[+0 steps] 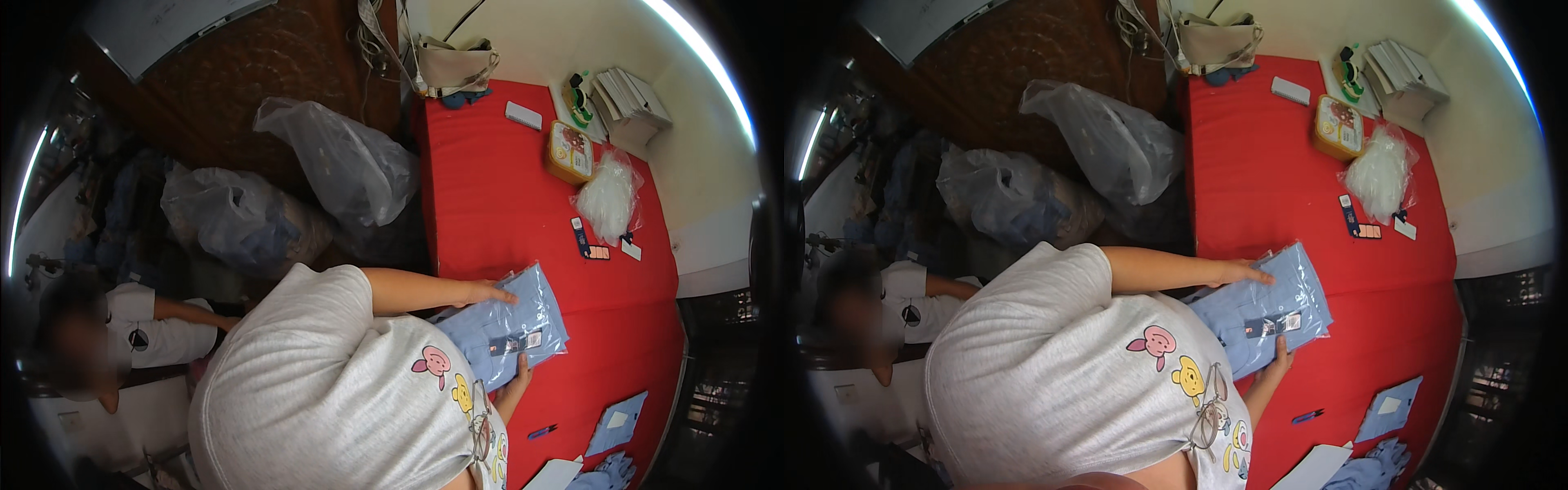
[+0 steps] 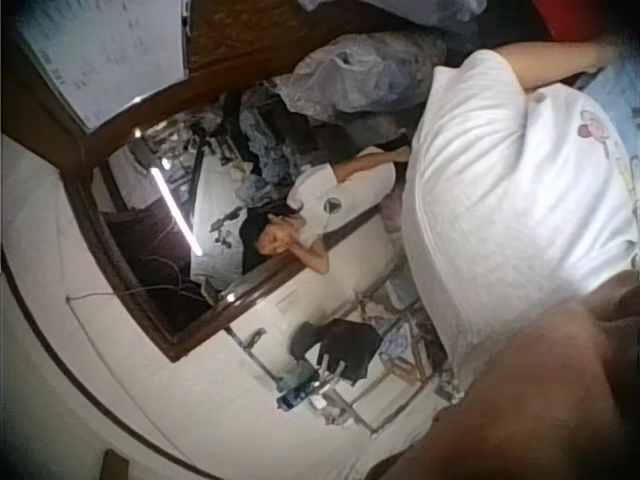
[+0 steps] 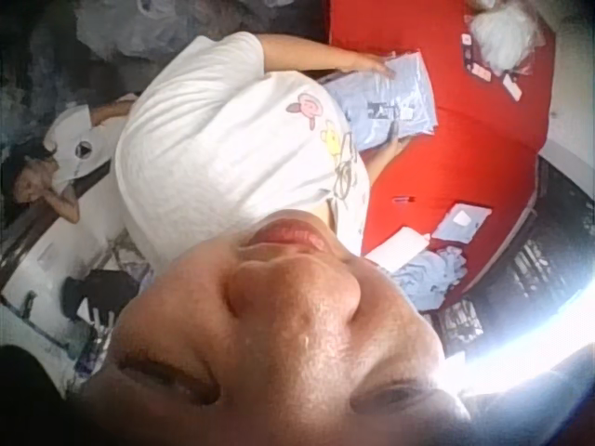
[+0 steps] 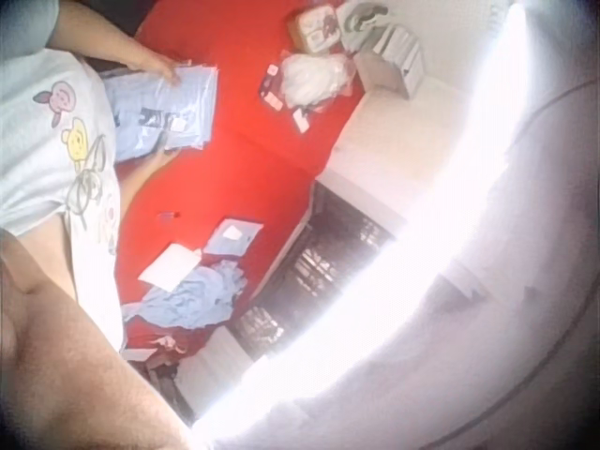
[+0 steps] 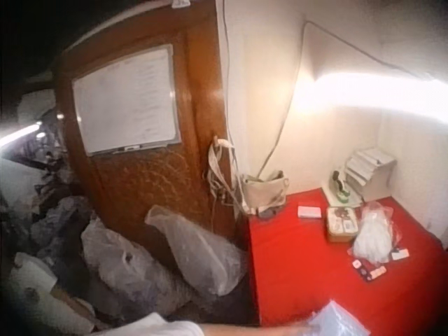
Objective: The person puts folded blue shirts into clear plastic bags on a red surface, smoothing the air out and sealing each bag before placing the finished items into a larger clear bag.
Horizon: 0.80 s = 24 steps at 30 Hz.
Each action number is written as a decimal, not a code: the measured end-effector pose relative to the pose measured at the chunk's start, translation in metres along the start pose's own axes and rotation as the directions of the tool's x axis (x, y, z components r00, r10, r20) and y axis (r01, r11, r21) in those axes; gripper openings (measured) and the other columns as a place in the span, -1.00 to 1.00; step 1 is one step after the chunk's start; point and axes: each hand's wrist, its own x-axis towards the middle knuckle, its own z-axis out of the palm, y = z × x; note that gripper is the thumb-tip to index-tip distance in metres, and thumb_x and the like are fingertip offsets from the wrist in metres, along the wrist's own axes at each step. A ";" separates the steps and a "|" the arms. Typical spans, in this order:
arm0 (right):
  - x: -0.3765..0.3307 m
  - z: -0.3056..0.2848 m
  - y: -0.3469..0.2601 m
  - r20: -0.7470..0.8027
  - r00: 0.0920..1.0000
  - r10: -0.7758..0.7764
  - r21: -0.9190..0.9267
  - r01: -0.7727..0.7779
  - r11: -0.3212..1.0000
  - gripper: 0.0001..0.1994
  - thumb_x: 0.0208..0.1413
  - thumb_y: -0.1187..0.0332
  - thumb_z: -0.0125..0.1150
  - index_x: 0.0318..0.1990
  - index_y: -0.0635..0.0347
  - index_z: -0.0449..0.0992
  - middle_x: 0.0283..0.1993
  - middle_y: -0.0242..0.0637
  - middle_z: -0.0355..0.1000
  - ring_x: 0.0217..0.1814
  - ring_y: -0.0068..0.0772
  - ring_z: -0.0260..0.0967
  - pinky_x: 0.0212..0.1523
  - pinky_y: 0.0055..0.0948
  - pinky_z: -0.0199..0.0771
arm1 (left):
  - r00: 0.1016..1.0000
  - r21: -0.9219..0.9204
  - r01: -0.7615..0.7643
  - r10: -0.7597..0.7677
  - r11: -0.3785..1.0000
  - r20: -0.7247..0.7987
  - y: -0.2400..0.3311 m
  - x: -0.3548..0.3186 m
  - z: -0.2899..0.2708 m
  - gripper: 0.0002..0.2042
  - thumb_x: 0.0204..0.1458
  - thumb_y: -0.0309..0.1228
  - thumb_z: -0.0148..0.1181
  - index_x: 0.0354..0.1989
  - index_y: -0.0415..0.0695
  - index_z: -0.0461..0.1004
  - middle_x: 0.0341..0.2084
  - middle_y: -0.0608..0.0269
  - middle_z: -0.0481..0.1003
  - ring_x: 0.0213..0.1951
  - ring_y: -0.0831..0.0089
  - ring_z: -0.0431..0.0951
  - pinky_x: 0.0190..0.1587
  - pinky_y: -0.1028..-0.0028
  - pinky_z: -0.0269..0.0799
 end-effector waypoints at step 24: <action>0.085 0.184 -0.013 0.576 0.817 0.030 0.346 -0.277 0.897 -0.26 0.07 0.08 0.44 0.36 0.30 0.44 0.22 0.01 0.57 0.22 0.05 0.57 0.30 0.07 0.60 | 0.979 0.394 -0.199 0.201 0.897 0.036 0.174 -0.208 -0.076 -0.34 0.37 -0.03 0.27 0.44 -0.29 0.37 0.24 0.09 0.53 0.25 0.33 0.53 0.32 0.36 0.42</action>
